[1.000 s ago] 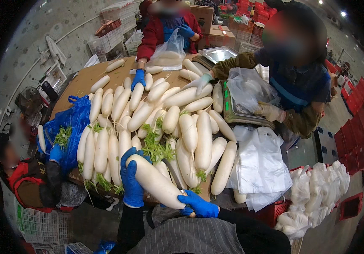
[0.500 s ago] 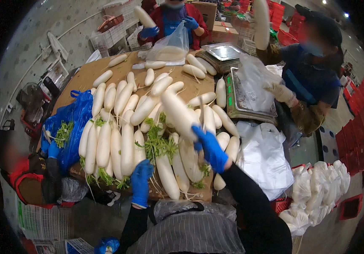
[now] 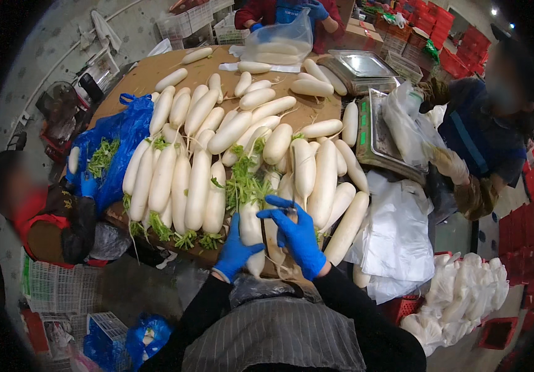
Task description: The person trims the green tops and root ends off white radishes using a knife. They handle each radish one at a time, cut the ends, and place the trimmed radishes into a plastic bag on a digital scale.
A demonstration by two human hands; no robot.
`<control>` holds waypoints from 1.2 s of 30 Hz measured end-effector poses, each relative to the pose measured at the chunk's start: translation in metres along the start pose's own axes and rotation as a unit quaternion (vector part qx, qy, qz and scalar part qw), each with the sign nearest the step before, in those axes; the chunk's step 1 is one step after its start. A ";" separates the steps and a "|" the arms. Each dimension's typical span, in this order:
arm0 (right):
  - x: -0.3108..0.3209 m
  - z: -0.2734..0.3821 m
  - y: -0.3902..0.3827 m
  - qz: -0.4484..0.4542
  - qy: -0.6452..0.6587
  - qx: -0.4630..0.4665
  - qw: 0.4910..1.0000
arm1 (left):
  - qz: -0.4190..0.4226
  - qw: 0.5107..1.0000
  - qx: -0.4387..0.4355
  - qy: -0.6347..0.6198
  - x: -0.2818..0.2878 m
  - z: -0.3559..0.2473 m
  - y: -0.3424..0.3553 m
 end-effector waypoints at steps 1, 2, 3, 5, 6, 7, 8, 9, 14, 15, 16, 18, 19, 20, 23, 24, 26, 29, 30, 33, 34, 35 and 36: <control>0.008 -0.004 -0.008 -0.018 -0.007 0.001 1.000 | 0.018 0.992 -0.031 -0.120 0.011 -0.024 0.004; 0.017 -0.007 -0.016 -0.037 -0.014 0.001 0.999 | 0.095 0.935 0.051 -0.339 0.017 -0.042 -0.004; 0.022 -0.009 -0.022 -0.046 -0.020 0.002 0.999 | 0.124 0.881 0.045 -0.455 0.025 -0.045 -0.010; 0.029 0.000 -0.034 -0.064 -0.026 -0.003 0.998 | 0.143 0.884 0.000 -0.445 0.033 -0.058 -0.025; 0.034 0.001 -0.037 -0.074 -0.038 -0.008 0.996 | 0.159 0.868 0.003 -0.470 0.036 -0.077 -0.030; 0.040 0.000 -0.040 -0.082 -0.052 -0.013 0.995 | 0.174 0.851 0.005 -0.495 0.039 -0.099 -0.036; 0.047 -0.003 -0.041 -0.069 -0.062 -0.005 0.996 | 0.188 0.840 0.006 -0.509 0.040 -0.106 -0.034; 0.046 0.001 -0.040 -0.048 -0.084 -0.011 0.995 | 0.202 0.828 0.008 -0.523 0.040 -0.113 -0.034; 0.043 0.020 -0.020 0.075 -0.291 0.106 0.948 | 0.116 0.949 0.000 -0.295 0.047 -0.120 -0.020; 0.040 0.025 -0.016 0.106 -0.348 0.154 0.919 | 0.076 0.979 -0.018 -0.189 0.051 -0.125 -0.022; 0.040 0.030 -0.011 0.098 -0.389 0.167 0.901 | 0.091 0.983 -0.001 -0.158 0.053 -0.128 -0.026; 0.024 0.051 -0.004 0.133 -0.485 0.154 0.851 | 0.067 0.993 -0.002 -0.100 0.057 -0.135 -0.040; 0.017 0.058 -0.002 0.146 -0.533 0.144 0.821 | 0.060 0.995 -0.004 -0.074 0.057 -0.136 -0.043; 0.012 0.060 0.000 0.126 -0.536 0.208 0.808 | 0.046 0.998 -0.010 -0.042 0.057 -0.132 -0.045; 0.008 0.058 0.007 0.114 -0.613 0.197 0.757 | 0.050 0.999 0.007 0.013 0.059 -0.139 -0.050; 0.009 0.055 0.009 0.116 -0.619 0.191 0.753 | 0.042 0.999 0.005 0.017 0.060 -0.138 -0.052; 0.008 0.053 0.010 0.126 -0.615 0.159 0.762 | 0.026 0.999 0.001 0.027 0.061 -0.137 -0.057; 0.009 0.050 0.011 0.125 -0.600 0.156 0.774 | 0.016 0.999 0.008 0.036 0.063 -0.135 -0.060; 0.011 0.049 0.011 0.117 -0.593 0.162 0.780 | 0.017 0.999 0.004 0.029 0.065 -0.135 -0.061; 0.057 0.027 0.017 0.063 -0.662 0.026 0.746 | -0.006 1.000 -0.011 0.006 0.081 -0.140 -0.070; 0.066 0.021 0.007 0.046 -0.635 0.026 0.771 | -0.021 0.999 -0.023 -0.013 0.084 -0.139 -0.072; 0.066 0.015 0.006 0.065 -0.543 0.013 0.837 | -0.035 0.998 -0.036 -0.031 0.088 -0.139 -0.072; 0.058 0.015 0.002 0.079 -0.495 -0.012 0.865 | -0.043 0.998 -0.037 -0.019 0.089 -0.127 -0.068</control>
Point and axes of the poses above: each hand's wrist, its own y-axis towards the middle knuckle, its own x-axis out of the back of the hand, z = x × y, the point moved 4 cm from there along y, towards the middle knuckle, and after that the axes turned 11 degrees about z, right-handed, at the moved point
